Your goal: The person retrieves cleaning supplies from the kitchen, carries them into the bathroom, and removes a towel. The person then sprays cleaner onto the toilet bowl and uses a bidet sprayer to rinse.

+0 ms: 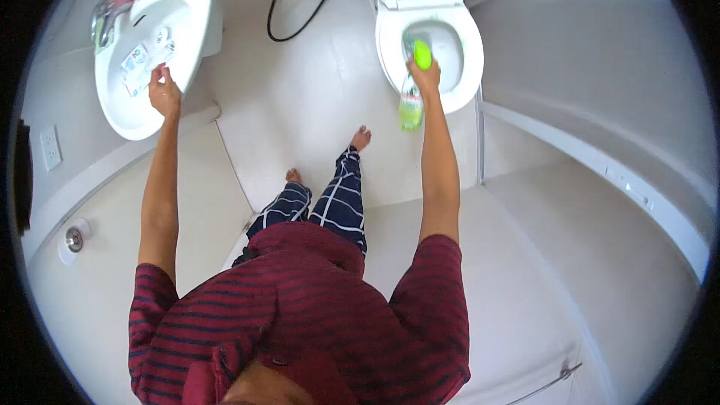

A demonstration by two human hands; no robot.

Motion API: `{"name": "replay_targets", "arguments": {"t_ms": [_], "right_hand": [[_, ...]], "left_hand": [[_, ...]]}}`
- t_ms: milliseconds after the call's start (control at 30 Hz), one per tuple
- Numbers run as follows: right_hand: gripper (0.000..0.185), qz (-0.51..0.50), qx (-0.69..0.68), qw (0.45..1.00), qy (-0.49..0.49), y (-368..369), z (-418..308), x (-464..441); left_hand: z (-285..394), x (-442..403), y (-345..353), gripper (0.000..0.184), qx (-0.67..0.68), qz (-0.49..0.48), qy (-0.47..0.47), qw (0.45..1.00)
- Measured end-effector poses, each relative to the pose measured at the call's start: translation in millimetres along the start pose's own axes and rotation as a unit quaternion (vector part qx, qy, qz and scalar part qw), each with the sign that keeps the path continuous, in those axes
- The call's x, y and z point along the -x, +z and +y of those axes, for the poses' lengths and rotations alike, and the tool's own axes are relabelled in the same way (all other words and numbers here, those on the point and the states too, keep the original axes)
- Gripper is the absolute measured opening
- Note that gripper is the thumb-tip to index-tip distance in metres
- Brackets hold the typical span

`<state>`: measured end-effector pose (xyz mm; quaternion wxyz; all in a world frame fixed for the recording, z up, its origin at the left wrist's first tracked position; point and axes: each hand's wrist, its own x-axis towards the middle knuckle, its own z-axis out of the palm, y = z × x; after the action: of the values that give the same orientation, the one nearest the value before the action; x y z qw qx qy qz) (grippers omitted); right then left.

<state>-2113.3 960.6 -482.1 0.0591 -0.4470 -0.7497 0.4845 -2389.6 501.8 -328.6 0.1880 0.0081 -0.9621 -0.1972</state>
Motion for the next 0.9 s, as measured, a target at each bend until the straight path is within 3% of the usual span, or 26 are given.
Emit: {"name": "replay_targets", "arguments": {"t_ms": [67,133,233,267,367,433,533,633,700,800,900], "right_hand": [[0.019,-0.037,-0.073,0.996,0.019,2,9,26],[0.016,0.011,0.013,0.996,0.083,7,54,34],[0.014,0.083,0.137,0.976,0.147,-17,64,66],[0.015,0.103,0.120,0.976,0.152,-31,69,76],[0.013,0.119,-0.058,0.985,0.113,-68,88,78],[0.011,0.172,-0.087,0.976,0.098,-92,86,75],[0.010,0.204,0.043,0.972,0.105,-121,81,64],[0.010,0.219,0.050,0.970,0.098,-142,73,37],[0.012,0.186,-0.119,0.973,0.061,-151,52,17],[0.022,0.216,0.014,0.973,0.081,-160,4,-16],[0.022,0.190,0.095,0.976,0.041,-156,-25,-56]], "left_hand": [[1,2,0,0.028,0.006,0.004,0.003,1.000],[2,3,-4,0.028,-0.002,-0.014,-0.006,1.000],[3,-1,-3,0.028,-0.035,-0.019,-0.001,0.999],[2,2,-1,0.028,-0.052,-0.020,0.001,0.998],[0,2,1,0.025,-0.020,0.007,0.022,1.000],[-5,1,4,0.025,-0.016,0.008,0.034,0.999],[-5,1,5,0.023,-0.023,0.014,0.037,0.999],[-4,0,5,0.028,-0.048,-0.016,0.008,0.999],[-4,1,4,0.028,-0.057,-0.004,0.014,0.998],[-3,2,4,0.025,-0.033,0.005,0.032,0.999],[-3,2,3,0.025,-0.035,-0.009,0.012,0.999]]}}
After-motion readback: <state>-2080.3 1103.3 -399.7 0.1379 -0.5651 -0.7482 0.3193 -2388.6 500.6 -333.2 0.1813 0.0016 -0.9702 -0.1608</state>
